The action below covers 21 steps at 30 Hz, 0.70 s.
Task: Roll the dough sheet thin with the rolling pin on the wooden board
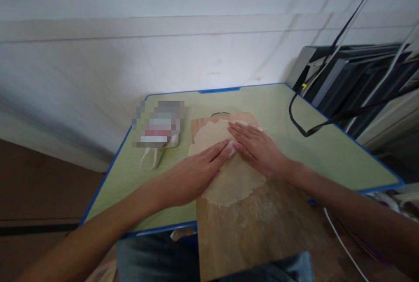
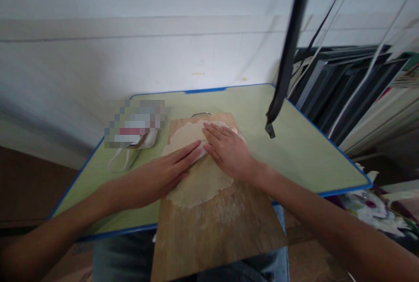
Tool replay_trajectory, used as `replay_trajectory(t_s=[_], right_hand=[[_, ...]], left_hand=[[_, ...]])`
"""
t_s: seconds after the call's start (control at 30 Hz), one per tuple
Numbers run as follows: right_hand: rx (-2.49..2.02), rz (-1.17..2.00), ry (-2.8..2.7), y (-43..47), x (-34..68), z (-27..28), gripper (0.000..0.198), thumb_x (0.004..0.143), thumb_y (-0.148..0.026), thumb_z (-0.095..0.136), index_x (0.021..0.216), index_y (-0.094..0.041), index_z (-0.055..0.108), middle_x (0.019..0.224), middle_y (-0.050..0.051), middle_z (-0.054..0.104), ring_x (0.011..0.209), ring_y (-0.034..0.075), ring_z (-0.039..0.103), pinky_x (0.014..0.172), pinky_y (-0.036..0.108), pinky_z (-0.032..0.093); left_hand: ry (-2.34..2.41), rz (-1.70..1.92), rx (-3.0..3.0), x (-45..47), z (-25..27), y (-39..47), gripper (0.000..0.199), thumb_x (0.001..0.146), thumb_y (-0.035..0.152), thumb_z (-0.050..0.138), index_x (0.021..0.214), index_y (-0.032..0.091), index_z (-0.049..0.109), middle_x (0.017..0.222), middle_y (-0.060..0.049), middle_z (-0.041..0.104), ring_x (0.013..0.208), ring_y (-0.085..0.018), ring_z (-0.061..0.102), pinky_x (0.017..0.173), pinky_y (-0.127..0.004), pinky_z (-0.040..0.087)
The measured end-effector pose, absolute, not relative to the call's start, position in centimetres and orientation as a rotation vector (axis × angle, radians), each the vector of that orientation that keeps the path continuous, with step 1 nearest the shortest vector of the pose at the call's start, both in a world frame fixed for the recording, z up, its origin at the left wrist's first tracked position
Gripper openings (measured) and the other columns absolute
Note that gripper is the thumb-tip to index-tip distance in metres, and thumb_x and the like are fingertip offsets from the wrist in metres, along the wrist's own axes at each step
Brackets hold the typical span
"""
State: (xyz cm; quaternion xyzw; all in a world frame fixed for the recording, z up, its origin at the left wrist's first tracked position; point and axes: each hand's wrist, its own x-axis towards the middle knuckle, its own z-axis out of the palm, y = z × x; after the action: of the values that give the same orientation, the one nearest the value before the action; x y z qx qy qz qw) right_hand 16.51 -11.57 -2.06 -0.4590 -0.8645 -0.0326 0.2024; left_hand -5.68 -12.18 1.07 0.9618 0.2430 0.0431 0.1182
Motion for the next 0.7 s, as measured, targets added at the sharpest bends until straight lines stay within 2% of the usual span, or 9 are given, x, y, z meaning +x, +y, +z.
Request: replay_trajectory(t_s=[0.13, 0.2, 0.33, 0.43, 0.57, 0.7], right_hand=[[-1.245, -0.056, -2.497, -9.0, 15.7, -1.7, 0.047, 0.098, -0.031, 0.025, 0.128, -0.01, 0.054, 0.138, 0.012, 0.05, 0.13, 0.019, 0.043, 0.109, 0.039, 0.031], [-1.282, -0.06, -2.538, -6.9, 14.5, -1.4, 0.047, 0.098, -0.03, 0.022, 0.13, -0.012, 0.052, 0.138, 0.01, 0.05, 0.13, 0.019, 0.042, 0.108, 0.038, 0.032], [-1.476, -0.046, -2.636, -3.2, 11.9, -0.5, 0.047, 0.097, -0.029, 0.024, 0.138, -0.014, 0.043, 0.145, 0.011, 0.041, 0.134, 0.026, 0.035, 0.107, 0.05, 0.03], [-1.476, -0.021, -2.658, -1.5, 10.6, -0.1, 0.049, 0.097, -0.032, 0.024, 0.138, -0.012, 0.041, 0.145, 0.012, 0.041, 0.134, 0.025, 0.036, 0.105, 0.046, 0.033], [-1.446, -0.023, -2.678, -0.8, 10.4, -0.1, 0.044, 0.096, -0.034, 0.029, 0.132, -0.02, 0.05, 0.143, 0.007, 0.046, 0.132, 0.023, 0.038, 0.103, 0.043, 0.036], [-1.463, -0.054, -2.636, -2.4, 11.2, -0.3, 0.042, 0.096, -0.031, 0.03, 0.129, -0.021, 0.053, 0.139, 0.008, 0.05, 0.13, 0.026, 0.042, 0.104, 0.048, 0.033]], left_hand=[[0.806, 0.163, 2.722, -6.2, 0.7, -10.9, 0.053, 0.094, 0.02, 0.033, 0.145, 0.013, 0.02, 0.152, -0.014, 0.026, 0.14, -0.021, 0.023, 0.113, -0.039, 0.025], [0.878, 0.158, 2.639, -6.8, 0.6, -9.8, 0.053, 0.095, 0.029, 0.032, 0.144, 0.01, 0.023, 0.151, -0.015, 0.027, 0.139, -0.022, 0.025, 0.113, -0.04, 0.026], [0.984, 0.168, 2.575, -7.7, 0.5, -8.4, 0.056, 0.094, 0.036, 0.031, 0.142, 0.009, 0.026, 0.151, -0.015, 0.027, 0.139, -0.022, 0.027, 0.113, -0.04, 0.026], [1.045, 0.17, 2.567, -8.0, 0.6, -8.0, 0.055, 0.093, 0.039, 0.03, 0.142, 0.012, 0.029, 0.15, -0.014, 0.029, 0.137, -0.024, 0.031, 0.112, -0.043, 0.027], [1.047, 0.141, 2.571, -8.0, 0.6, -7.9, 0.056, 0.094, 0.04, 0.03, 0.142, 0.012, 0.028, 0.15, -0.014, 0.03, 0.136, -0.025, 0.033, 0.111, -0.045, 0.028], [0.915, 0.196, 2.616, -7.5, 0.8, -8.5, 0.058, 0.092, 0.026, 0.034, 0.146, 0.013, 0.019, 0.153, -0.013, 0.024, 0.139, -0.023, 0.027, 0.113, -0.041, 0.025]])
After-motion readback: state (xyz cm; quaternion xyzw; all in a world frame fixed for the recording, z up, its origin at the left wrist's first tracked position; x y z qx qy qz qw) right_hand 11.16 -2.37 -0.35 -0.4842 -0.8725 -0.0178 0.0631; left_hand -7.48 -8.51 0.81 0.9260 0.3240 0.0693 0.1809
